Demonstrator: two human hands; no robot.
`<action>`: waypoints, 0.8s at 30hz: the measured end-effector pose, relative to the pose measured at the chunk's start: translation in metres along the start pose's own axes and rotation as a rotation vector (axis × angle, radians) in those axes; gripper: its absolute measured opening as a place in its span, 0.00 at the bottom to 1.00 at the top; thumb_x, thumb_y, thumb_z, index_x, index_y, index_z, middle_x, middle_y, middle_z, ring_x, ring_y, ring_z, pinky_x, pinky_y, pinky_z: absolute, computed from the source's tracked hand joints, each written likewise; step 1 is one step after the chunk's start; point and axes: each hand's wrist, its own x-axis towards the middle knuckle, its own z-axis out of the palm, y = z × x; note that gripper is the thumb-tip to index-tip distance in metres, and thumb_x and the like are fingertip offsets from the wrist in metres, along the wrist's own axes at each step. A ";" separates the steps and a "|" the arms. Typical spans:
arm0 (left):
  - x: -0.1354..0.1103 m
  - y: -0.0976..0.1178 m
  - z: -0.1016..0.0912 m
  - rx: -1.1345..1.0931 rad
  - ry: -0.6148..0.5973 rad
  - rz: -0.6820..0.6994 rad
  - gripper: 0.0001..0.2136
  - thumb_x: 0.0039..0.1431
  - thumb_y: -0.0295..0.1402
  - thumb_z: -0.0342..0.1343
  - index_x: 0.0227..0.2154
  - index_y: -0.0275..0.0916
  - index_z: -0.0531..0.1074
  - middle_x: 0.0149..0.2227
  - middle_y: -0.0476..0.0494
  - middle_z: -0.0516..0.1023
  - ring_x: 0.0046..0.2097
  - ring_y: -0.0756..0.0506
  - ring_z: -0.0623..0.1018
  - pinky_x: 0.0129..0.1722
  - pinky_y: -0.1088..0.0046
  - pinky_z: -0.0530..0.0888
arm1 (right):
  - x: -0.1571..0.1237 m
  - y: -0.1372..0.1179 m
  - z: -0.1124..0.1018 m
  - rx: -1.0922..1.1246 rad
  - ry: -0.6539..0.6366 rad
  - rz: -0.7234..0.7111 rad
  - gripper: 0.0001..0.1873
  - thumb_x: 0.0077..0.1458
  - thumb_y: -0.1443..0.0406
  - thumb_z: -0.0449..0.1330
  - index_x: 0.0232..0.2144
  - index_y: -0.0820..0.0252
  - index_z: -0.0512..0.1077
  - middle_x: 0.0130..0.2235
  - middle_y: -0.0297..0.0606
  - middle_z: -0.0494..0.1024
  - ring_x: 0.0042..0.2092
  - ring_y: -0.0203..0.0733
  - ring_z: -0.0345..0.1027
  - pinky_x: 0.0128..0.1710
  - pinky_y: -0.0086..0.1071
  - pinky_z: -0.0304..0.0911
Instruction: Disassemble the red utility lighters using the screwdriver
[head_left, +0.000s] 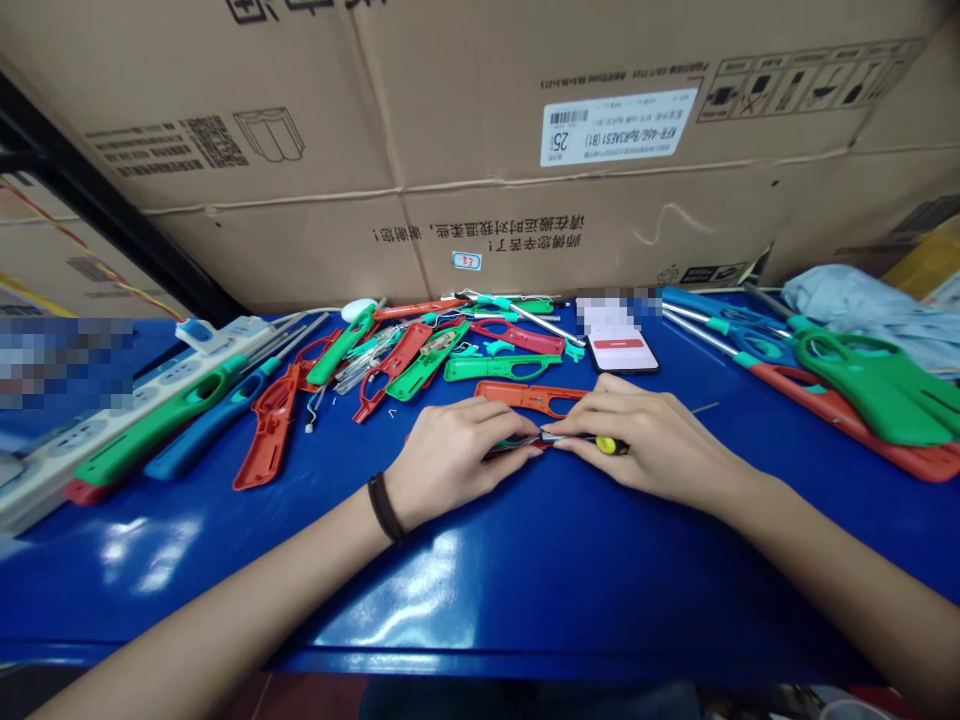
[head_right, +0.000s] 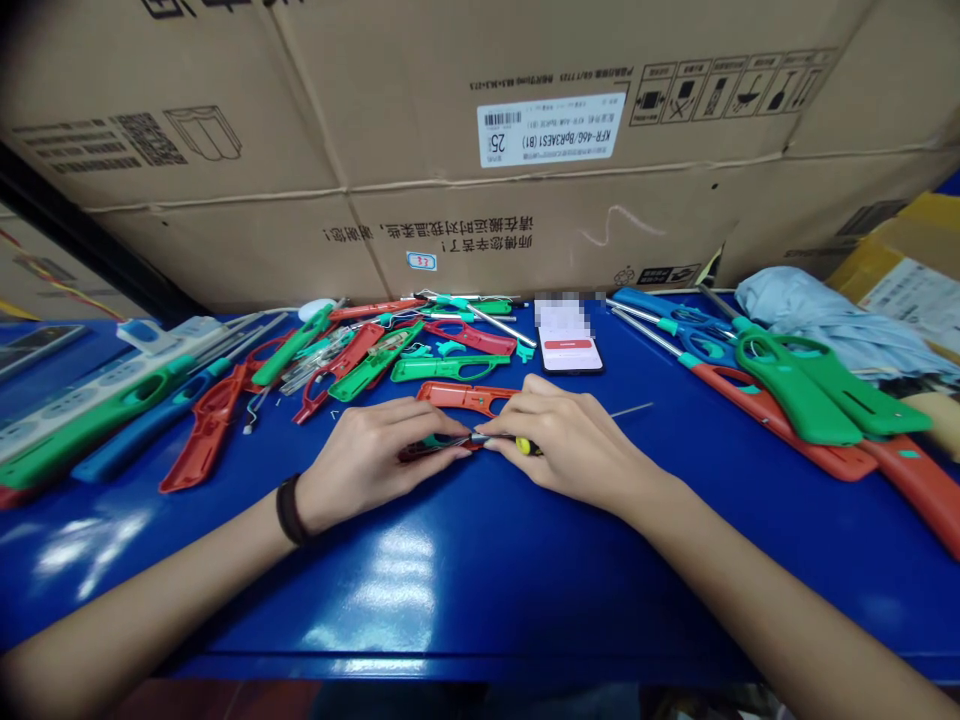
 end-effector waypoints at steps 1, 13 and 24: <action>0.000 -0.001 0.001 0.012 0.021 0.007 0.08 0.61 0.36 0.53 0.36 0.41 0.74 0.34 0.50 0.79 0.35 0.49 0.77 0.34 0.76 0.72 | 0.000 0.000 0.000 0.002 -0.003 0.001 0.11 0.59 0.63 0.56 0.41 0.52 0.76 0.36 0.35 0.77 0.39 0.40 0.65 0.34 0.31 0.63; 0.002 0.000 0.005 -0.009 0.113 -0.009 0.07 0.60 0.34 0.54 0.36 0.39 0.74 0.35 0.49 0.79 0.36 0.50 0.78 0.34 0.77 0.73 | 0.003 -0.001 -0.006 -0.034 -0.055 0.011 0.14 0.61 0.63 0.51 0.45 0.53 0.74 0.32 0.38 0.76 0.35 0.40 0.64 0.32 0.31 0.61; 0.001 -0.002 0.006 -0.035 0.021 -0.084 0.10 0.58 0.38 0.55 0.41 0.42 0.74 0.42 0.48 0.78 0.42 0.46 0.78 0.41 0.71 0.75 | 0.005 0.002 -0.002 -0.002 -0.016 -0.009 0.12 0.60 0.63 0.54 0.43 0.54 0.75 0.35 0.38 0.76 0.38 0.41 0.64 0.34 0.31 0.63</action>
